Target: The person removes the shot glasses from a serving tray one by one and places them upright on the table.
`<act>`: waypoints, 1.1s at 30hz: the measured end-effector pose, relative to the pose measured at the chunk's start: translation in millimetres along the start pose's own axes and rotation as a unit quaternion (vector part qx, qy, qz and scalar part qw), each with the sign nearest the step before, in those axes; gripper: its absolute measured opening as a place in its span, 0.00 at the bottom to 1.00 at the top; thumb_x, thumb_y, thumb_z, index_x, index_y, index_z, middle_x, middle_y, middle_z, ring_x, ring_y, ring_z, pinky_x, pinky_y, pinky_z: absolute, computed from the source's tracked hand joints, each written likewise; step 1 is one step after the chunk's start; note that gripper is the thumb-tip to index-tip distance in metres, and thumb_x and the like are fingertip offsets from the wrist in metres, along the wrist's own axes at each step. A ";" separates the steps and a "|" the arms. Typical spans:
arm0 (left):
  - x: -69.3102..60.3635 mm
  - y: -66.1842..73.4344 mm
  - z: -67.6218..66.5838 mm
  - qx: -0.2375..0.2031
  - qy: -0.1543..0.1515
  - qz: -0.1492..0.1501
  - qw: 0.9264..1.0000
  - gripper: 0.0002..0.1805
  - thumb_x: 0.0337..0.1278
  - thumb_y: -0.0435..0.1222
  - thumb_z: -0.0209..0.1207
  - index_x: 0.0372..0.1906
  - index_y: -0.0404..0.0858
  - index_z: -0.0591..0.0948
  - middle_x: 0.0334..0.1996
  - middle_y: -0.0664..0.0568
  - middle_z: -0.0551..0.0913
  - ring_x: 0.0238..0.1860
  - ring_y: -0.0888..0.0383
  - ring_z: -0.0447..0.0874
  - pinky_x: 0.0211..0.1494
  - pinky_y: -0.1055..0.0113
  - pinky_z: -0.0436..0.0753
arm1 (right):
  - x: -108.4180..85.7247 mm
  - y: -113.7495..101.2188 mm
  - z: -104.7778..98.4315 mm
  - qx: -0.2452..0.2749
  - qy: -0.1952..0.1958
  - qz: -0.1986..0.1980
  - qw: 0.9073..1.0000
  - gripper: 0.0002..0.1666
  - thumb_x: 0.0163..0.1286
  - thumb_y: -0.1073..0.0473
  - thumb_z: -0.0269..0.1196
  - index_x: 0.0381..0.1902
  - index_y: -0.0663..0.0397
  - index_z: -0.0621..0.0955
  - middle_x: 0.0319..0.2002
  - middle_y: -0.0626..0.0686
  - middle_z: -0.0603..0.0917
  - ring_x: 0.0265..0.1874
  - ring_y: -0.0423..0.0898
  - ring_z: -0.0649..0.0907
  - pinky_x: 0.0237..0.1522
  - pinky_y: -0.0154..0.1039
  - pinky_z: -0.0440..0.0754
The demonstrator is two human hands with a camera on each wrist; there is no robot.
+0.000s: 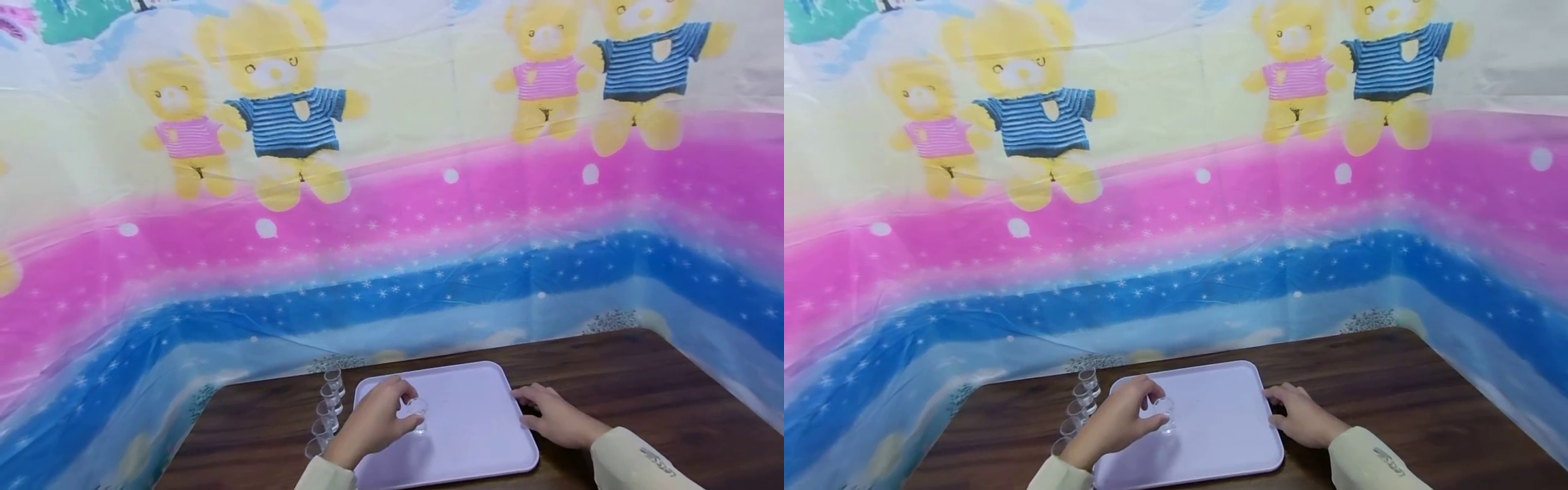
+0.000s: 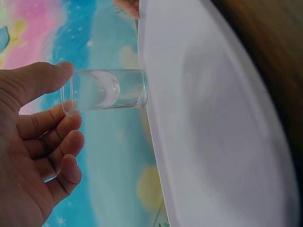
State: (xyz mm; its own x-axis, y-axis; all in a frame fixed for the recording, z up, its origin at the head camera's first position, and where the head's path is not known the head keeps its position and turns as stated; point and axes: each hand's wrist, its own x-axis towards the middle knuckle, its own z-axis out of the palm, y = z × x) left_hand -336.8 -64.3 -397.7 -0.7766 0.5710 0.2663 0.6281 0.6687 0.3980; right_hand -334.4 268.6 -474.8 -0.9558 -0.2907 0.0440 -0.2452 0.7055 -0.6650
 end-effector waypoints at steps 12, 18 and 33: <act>-44.5 -21.0 -15.1 0.004 0.011 -0.013 1.000 0.12 0.48 0.40 0.69 0.36 0.40 0.80 0.30 0.59 0.74 0.30 0.63 0.72 0.31 0.70 0.74 | -1.0 -1.6 1.8 0.008 0.005 0.011 1.000 0.26 0.63 0.62 0.64 0.60 0.59 0.74 0.48 0.52 0.75 0.50 0.54 0.73 0.50 0.56 0.71; -66.7 -31.0 -22.7 0.008 0.006 -0.037 0.999 0.13 0.48 0.41 0.70 0.35 0.39 0.80 0.29 0.59 0.73 0.28 0.64 0.71 0.29 0.68 0.73 | -0.3 -2.0 1.0 0.006 0.004 0.014 1.000 0.26 0.63 0.61 0.64 0.60 0.58 0.74 0.48 0.52 0.75 0.50 0.54 0.73 0.49 0.57 0.71; -126.1 -62.0 -54.0 -0.020 0.004 -0.091 0.996 0.15 0.47 0.39 0.70 0.36 0.36 0.80 0.26 0.57 0.69 0.24 0.66 0.65 0.25 0.69 0.70 | 3.8 -2.9 1.1 -0.004 0.010 0.025 1.000 0.26 0.63 0.60 0.65 0.59 0.57 0.75 0.48 0.52 0.75 0.50 0.54 0.74 0.50 0.56 0.72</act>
State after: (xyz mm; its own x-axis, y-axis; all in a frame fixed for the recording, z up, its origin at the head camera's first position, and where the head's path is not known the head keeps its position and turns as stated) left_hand -280.4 -203.5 -408.6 -0.8781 0.4374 0.1939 0.4742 0.7415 0.4746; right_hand -337.1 264.7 -473.6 -0.9698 -0.2424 0.0268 -0.1991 0.7234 -0.6611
